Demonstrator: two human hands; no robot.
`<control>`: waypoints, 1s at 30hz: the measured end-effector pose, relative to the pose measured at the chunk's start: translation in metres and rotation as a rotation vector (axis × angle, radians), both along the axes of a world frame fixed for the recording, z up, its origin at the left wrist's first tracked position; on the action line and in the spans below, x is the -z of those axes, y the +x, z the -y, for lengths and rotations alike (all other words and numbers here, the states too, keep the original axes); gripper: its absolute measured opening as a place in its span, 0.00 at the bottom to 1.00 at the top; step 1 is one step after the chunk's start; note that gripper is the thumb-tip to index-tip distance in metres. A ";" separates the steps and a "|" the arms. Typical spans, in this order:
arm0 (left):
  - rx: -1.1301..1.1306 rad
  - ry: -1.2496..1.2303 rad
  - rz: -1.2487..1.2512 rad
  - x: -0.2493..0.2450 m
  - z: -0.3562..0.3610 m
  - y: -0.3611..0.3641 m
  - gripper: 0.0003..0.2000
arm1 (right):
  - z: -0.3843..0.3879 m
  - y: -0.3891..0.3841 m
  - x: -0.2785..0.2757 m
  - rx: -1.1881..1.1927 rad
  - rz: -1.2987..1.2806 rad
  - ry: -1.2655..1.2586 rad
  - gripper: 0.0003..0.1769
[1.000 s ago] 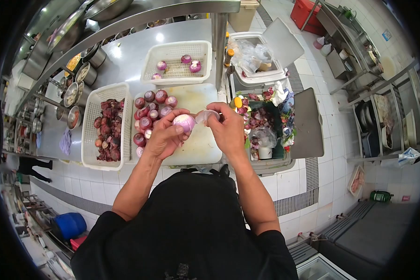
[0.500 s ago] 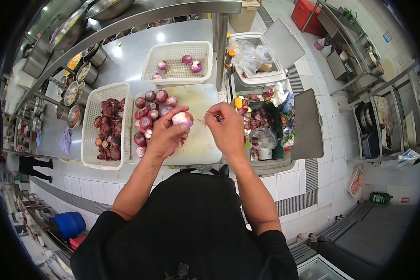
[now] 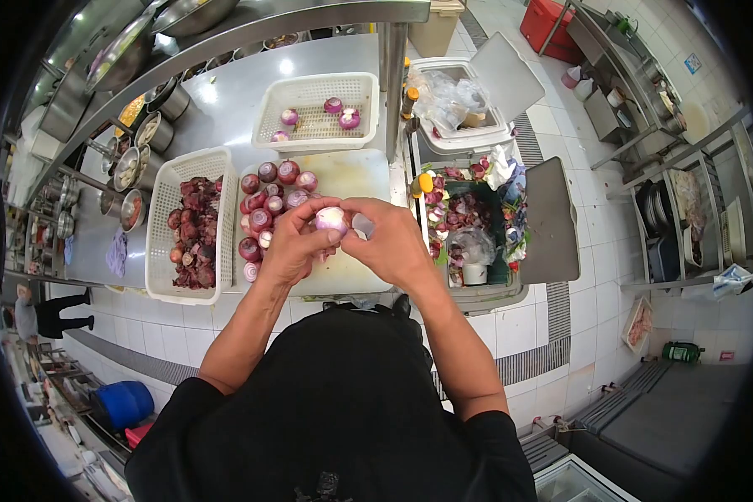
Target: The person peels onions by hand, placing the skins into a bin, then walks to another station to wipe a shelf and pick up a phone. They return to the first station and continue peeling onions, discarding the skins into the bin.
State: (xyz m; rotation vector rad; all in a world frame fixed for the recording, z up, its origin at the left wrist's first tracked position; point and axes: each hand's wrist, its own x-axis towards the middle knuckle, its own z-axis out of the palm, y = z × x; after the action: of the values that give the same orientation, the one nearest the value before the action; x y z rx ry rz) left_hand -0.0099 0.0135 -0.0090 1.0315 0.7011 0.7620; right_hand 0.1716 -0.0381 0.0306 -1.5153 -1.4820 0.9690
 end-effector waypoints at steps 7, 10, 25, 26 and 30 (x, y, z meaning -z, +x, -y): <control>-0.006 -0.102 0.112 0.000 0.002 -0.003 0.25 | -0.003 0.001 0.019 0.070 0.063 0.201 0.16; -0.052 -0.195 0.240 0.009 0.005 0.003 0.25 | 0.001 0.000 0.020 0.074 0.035 0.211 0.12; -0.026 -0.190 0.253 0.008 0.004 0.000 0.24 | -0.005 0.015 0.025 -0.008 -0.319 -0.036 0.12; -0.022 -0.196 0.280 0.011 0.004 0.001 0.24 | -0.006 0.015 0.024 -0.005 -0.344 -0.063 0.13; -0.075 -0.249 0.247 0.046 -0.019 0.008 0.19 | -0.014 0.019 0.061 0.219 -0.661 -0.058 0.14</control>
State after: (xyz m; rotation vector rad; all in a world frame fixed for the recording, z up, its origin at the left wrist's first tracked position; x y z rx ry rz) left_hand -0.0017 0.0326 -0.0552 0.6746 0.6054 0.8279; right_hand 0.1908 -0.0237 -0.0301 -1.1940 -0.8084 1.2289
